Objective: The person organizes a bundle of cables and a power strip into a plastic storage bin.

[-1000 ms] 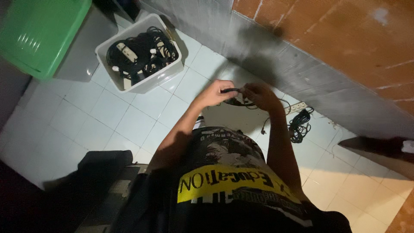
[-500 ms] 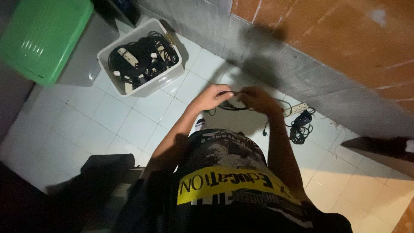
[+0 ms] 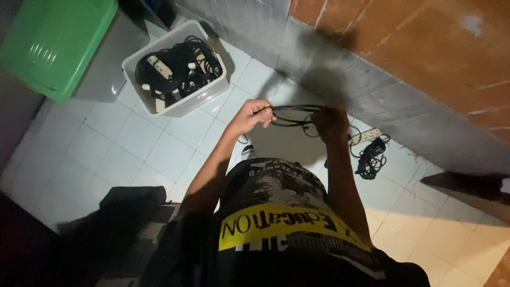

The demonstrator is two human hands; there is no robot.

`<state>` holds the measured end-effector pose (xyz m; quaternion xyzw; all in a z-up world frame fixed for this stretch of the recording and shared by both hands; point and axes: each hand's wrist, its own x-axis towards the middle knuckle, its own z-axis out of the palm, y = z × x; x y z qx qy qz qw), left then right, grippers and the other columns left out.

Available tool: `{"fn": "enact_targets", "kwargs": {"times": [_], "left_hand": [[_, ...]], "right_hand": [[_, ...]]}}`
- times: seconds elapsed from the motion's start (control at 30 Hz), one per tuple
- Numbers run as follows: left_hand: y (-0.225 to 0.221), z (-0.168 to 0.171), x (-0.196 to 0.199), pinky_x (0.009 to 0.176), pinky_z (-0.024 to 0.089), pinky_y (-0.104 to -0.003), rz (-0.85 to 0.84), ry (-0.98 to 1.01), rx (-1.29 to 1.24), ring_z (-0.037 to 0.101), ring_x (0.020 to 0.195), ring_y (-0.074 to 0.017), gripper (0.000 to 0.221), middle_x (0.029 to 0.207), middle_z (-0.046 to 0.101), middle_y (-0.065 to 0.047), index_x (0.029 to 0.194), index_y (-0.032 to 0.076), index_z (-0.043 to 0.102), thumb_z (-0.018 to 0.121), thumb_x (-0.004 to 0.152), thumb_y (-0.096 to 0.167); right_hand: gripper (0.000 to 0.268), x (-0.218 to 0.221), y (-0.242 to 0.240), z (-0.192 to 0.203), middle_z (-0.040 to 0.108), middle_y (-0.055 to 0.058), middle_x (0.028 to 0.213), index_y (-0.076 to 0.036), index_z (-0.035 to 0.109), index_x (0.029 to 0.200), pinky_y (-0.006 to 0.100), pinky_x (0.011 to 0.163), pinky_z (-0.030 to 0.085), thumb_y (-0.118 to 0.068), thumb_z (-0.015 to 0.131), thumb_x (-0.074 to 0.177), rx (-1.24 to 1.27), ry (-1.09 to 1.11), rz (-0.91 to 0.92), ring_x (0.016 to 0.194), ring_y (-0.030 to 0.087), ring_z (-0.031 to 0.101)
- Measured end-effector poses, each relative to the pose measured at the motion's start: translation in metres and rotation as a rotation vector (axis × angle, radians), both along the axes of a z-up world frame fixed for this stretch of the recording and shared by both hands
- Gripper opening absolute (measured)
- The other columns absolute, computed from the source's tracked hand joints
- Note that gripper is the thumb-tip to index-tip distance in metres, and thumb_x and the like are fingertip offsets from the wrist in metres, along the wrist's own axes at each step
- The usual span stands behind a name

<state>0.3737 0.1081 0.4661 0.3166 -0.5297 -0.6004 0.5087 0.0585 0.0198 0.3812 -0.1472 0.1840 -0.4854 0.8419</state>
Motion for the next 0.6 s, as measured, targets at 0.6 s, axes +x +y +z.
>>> {"fn": "enact_targets", "kwargs": {"times": [0.6], "left_hand": [[-0.016,0.071,-0.036,0.059,0.048,-0.030,0.136,-0.583,-0.051,0.058,0.067,-0.0091,0.024,0.076,0.066,-0.001,0.101,0.005,0.070,0.072,0.099,0.029]], "right_hand": [[0.041,0.043,0.006,0.081,0.051,0.006,0.066,-0.002,0.063,0.081,0.033,0.054,0.040,-0.036,0.066,0.102,-0.702,1.341,0.275,0.058,0.014,0.047]]}}
